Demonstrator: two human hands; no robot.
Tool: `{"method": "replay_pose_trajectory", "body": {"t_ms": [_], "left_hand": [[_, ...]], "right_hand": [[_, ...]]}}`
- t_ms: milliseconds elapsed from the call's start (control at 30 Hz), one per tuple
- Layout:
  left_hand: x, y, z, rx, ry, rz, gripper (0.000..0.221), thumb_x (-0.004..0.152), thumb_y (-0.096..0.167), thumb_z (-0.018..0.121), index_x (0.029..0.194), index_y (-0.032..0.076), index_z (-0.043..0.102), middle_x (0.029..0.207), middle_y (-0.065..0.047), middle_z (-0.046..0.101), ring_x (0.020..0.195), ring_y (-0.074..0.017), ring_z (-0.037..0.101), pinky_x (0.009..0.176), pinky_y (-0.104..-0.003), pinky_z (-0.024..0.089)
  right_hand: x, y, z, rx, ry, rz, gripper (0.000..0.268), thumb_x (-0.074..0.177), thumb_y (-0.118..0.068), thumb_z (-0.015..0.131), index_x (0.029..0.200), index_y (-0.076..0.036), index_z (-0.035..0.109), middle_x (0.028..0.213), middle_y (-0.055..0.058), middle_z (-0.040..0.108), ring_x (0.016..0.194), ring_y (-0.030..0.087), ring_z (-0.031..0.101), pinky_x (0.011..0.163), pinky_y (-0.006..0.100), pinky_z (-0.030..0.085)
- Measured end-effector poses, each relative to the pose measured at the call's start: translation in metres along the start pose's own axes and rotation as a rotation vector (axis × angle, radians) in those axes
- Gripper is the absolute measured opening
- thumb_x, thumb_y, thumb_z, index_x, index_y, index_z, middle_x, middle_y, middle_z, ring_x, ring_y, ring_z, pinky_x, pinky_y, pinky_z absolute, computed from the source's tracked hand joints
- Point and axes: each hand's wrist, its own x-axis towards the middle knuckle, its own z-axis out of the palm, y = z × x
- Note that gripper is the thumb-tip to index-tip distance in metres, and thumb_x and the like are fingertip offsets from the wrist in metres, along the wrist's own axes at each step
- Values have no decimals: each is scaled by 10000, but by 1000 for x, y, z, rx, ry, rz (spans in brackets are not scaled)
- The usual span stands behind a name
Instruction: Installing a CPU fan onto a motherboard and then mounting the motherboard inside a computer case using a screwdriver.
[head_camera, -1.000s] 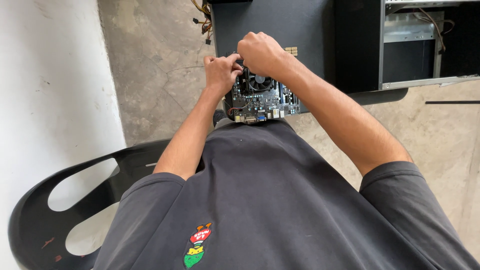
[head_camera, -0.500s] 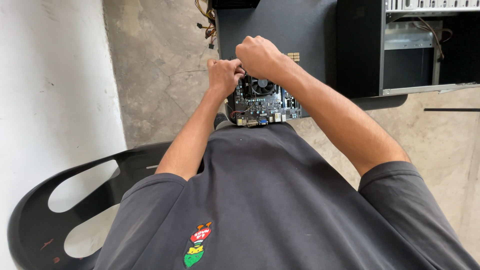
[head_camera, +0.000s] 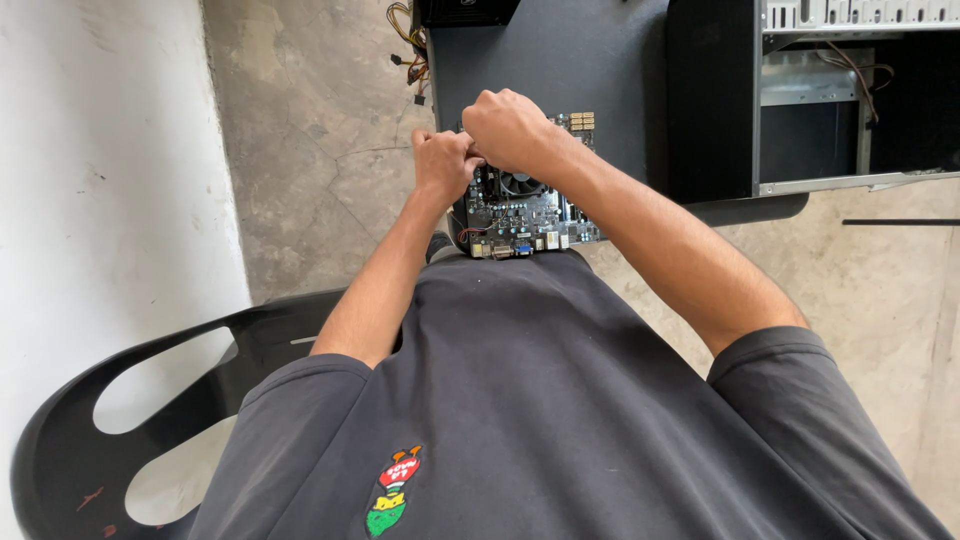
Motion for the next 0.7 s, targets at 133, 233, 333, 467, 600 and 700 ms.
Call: {"method": "replay_pose_trajectory", "body": {"t_ms": [133,233,333,467,600,700], "left_hand": [[-4,5,-9,-34,-4,13,109,857,151,764,839,249,719,741,111,757,735,-169,676,875,-414,304],[-1,8,-23,-48,-11,46,190,838,108,763,915,279,732,808,139,770,812,-166,705,867,-427,322],[-2,17,-55,-183,-62,106,288,787,79,781,1007,256,728,868,92,773,852,-181,702,816,-425,423],[1,33,-74,-410,-57,187,417,692,270,971,985,143,703,922,-13,752,870,-233,682,743,-404,512],[5,38,-73,-480,25,145,170,760,178,855,832,153,704,798,12,738,747,-199,642,645,-366,461],[6,34,-75,-465,22,262,230,672,10,598,846,106,714,715,-51,713,593,-232,566,569,-383,443]], "right_hand": [[-5,5,0,50,15,50,109,861,4,677,756,-10,704,736,184,678,602,344,668,509,435,564],[-15,10,0,128,91,85,148,905,-35,633,763,-8,663,728,207,661,593,388,652,496,471,532],[-23,11,2,250,148,151,231,979,-174,620,809,-18,608,713,210,642,584,441,612,500,510,473],[-30,9,-10,430,159,293,83,964,-119,580,983,-45,550,860,231,655,690,461,617,547,522,465],[-25,8,-8,399,132,334,135,1004,-154,553,990,-23,520,881,256,654,708,489,624,556,550,472],[-28,9,-7,334,91,241,281,919,-273,588,995,-9,530,885,250,654,711,483,634,580,557,491]]}}
